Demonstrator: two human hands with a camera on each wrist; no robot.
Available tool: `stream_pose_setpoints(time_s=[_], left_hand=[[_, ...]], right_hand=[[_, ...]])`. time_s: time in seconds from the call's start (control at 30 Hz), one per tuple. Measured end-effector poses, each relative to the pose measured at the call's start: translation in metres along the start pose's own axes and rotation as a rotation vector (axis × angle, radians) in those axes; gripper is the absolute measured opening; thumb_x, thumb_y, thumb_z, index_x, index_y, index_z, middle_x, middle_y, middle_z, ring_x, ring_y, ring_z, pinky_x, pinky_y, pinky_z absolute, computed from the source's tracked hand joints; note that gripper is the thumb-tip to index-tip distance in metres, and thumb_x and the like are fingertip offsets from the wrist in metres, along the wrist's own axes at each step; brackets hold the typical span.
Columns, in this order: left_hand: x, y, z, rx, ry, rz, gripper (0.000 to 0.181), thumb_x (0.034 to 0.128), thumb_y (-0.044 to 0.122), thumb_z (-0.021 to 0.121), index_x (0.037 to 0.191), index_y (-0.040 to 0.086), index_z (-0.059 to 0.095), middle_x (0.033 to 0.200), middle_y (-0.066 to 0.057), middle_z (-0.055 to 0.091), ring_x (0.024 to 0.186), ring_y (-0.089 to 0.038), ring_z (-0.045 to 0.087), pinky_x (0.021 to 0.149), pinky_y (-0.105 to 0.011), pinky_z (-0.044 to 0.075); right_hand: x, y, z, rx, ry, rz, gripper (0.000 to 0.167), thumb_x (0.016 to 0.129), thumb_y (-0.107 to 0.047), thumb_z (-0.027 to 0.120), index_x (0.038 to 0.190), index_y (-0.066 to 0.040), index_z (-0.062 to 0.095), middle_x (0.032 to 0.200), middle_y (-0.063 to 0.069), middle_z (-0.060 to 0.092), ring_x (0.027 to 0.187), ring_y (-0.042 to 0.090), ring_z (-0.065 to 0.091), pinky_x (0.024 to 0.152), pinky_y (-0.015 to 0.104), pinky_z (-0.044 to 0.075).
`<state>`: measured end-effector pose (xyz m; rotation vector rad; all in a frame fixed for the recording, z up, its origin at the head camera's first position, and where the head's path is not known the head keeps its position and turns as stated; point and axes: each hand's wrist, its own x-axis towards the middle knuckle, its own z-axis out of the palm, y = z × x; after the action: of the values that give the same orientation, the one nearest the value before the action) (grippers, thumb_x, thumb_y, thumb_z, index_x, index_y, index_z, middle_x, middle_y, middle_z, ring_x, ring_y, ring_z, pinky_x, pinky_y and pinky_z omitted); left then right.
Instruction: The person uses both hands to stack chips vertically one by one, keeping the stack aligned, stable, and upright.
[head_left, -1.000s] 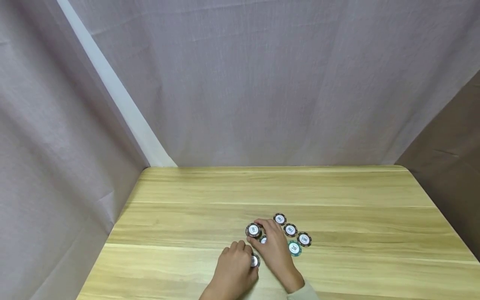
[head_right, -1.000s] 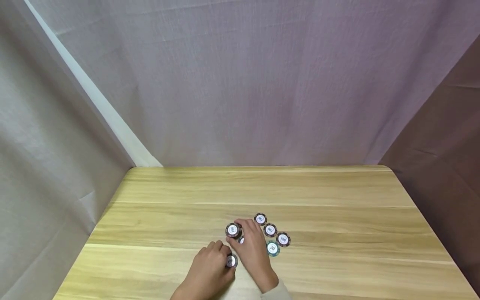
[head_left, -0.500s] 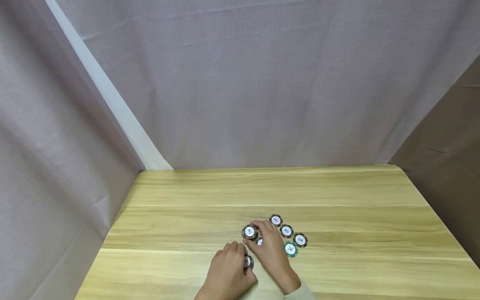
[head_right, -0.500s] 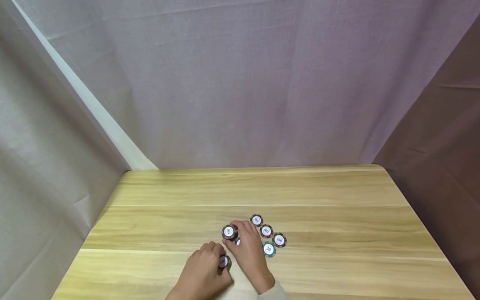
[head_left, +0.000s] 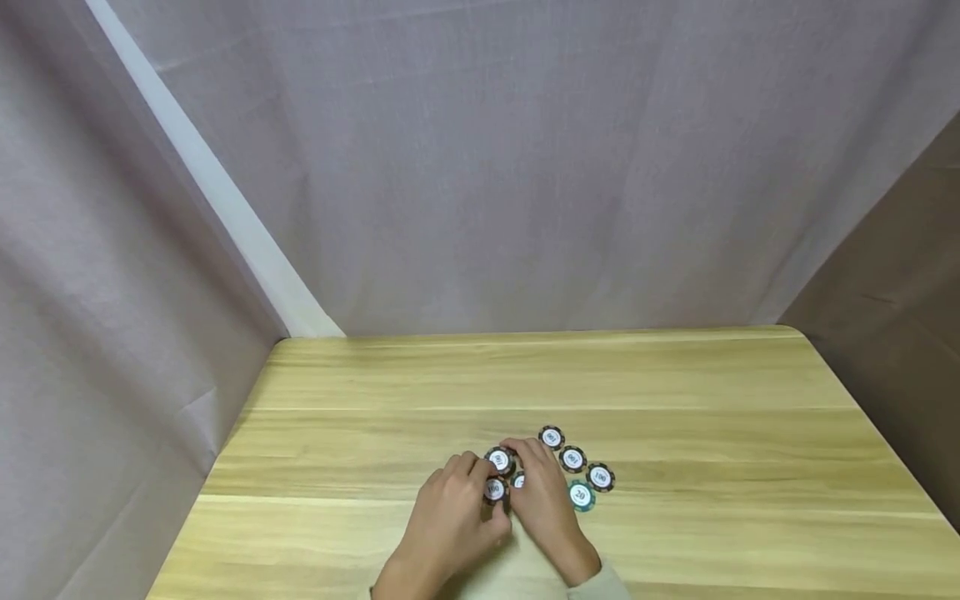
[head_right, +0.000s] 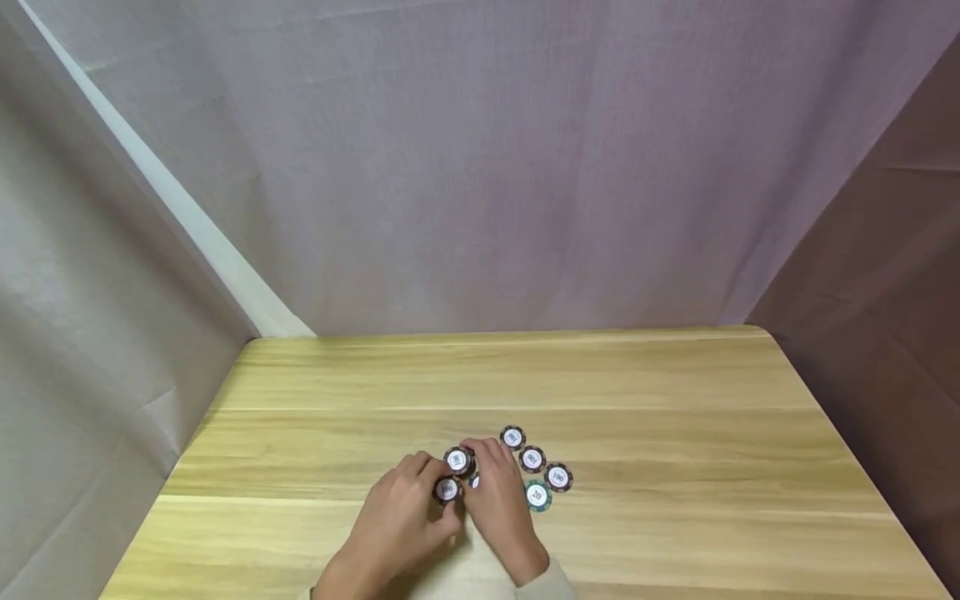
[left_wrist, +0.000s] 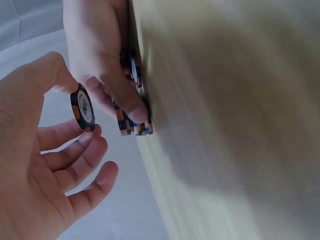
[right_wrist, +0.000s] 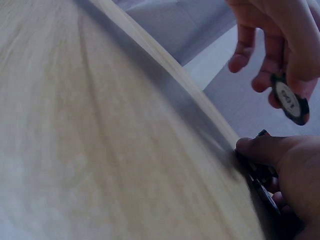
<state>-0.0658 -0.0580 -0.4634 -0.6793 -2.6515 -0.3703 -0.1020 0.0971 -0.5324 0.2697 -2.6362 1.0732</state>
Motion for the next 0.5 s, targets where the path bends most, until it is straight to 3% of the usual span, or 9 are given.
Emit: stream_pose_setpoints(time_s=[0.2, 0.5], left_hand=[[0.015, -0.009, 0.004, -0.038, -0.021, -0.005, 0.038, 0.0780, 0.026, 0.081, 0.111, 0.009, 0.073, 0.097, -0.001, 0.070, 0.089, -0.016, 0.067, 0.075, -0.032, 0.061], [0.026, -0.020, 0.012, -0.080, -0.072, -0.045, 0.049, 0.0823, 0.028, 0.084, 0.125, 0.007, 0.070, 0.110, -0.006, 0.075, 0.098, -0.020, 0.071, 0.083, -0.034, 0.062]], right_hand=[[-0.001, 0.000, 0.000, 0.004, 0.008, 0.013, 0.059, 0.063, 0.007, 0.083, 0.119, -0.006, 0.072, 0.113, 0.007, 0.071, 0.113, 0.029, 0.063, 0.102, 0.050, 0.052], [0.000, -0.003, 0.000, -0.010, 0.029, -0.021, 0.050, 0.072, -0.003, 0.090, 0.118, -0.005, 0.073, 0.110, 0.007, 0.071, 0.110, 0.027, 0.064, 0.100, 0.048, 0.054]])
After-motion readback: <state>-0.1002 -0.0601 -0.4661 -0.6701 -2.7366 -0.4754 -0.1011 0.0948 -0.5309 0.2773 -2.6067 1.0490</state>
